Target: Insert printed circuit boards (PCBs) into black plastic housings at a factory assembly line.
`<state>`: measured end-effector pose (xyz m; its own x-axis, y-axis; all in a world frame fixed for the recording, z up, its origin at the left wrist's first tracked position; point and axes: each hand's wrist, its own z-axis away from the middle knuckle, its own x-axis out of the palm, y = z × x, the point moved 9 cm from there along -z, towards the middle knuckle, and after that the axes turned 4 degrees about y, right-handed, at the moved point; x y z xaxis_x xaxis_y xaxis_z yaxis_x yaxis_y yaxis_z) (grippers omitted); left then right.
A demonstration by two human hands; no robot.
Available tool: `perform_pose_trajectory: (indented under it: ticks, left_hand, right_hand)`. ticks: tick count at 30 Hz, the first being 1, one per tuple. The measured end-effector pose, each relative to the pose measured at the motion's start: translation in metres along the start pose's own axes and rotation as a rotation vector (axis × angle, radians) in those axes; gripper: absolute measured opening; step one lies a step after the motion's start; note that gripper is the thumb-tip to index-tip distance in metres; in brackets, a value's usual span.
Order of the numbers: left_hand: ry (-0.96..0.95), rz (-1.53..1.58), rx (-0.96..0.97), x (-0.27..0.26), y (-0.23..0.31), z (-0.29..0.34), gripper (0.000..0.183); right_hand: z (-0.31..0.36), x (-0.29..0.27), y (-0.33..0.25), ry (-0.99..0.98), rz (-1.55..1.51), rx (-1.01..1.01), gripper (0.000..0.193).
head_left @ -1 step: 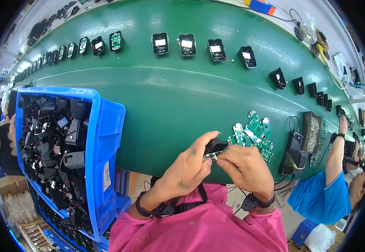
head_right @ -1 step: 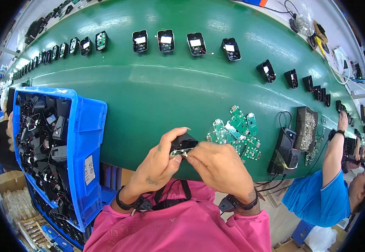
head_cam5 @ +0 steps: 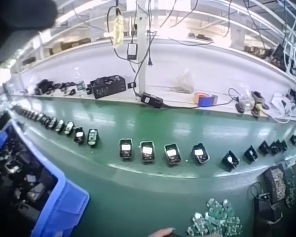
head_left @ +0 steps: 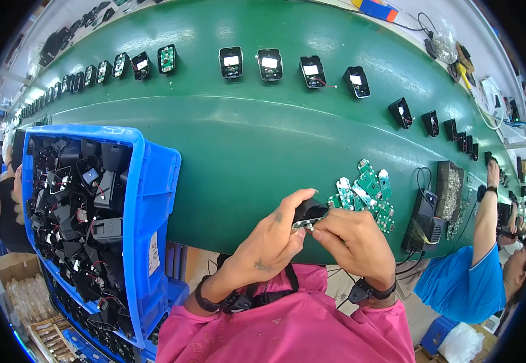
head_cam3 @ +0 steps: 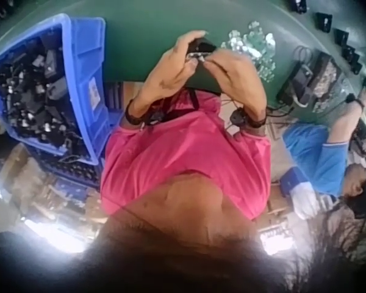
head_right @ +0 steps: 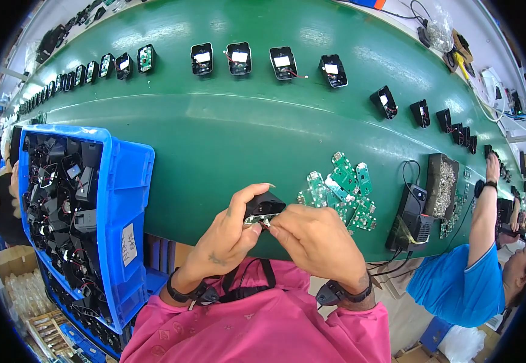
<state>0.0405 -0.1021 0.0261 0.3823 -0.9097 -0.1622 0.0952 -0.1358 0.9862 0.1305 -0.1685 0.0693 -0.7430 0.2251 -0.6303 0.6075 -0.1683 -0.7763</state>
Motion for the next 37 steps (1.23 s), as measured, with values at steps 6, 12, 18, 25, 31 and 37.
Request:
perform_pose_trajectory:
  ticks: [6,12,18,25,31,37]
  left_hand:
    - [-0.004,0.023,0.000,0.002,0.001,-0.001,0.058]
    - [-0.005,-0.211,0.009,0.007,0.005,-0.005,0.058]
    - [0.072,-0.345,-0.034,0.011,-0.005,-0.002,0.058]
    - [0.160,-0.270,0.013,0.002,-0.017,-0.007,0.057]
    - [0.183,-0.300,0.142,-0.012,0.005,-0.006,0.064]
    - [0.177,-0.344,0.156,-0.017,0.016,-0.005,0.066]
  right_hand:
    - [-0.001,0.004,0.005,-0.056,-0.047,0.042,0.007]
    - [-0.001,0.004,0.010,-0.059,0.001,0.033,0.006]
    - [0.001,0.016,0.014,0.069,0.107,0.090,0.006]
    - [-0.011,0.020,0.030,0.092,-0.079,0.122,0.007]
    - [-0.013,0.018,0.031,0.004,-0.303,0.202,0.011]
    - [-0.011,0.013,0.030,0.093,-0.398,0.205,0.007]
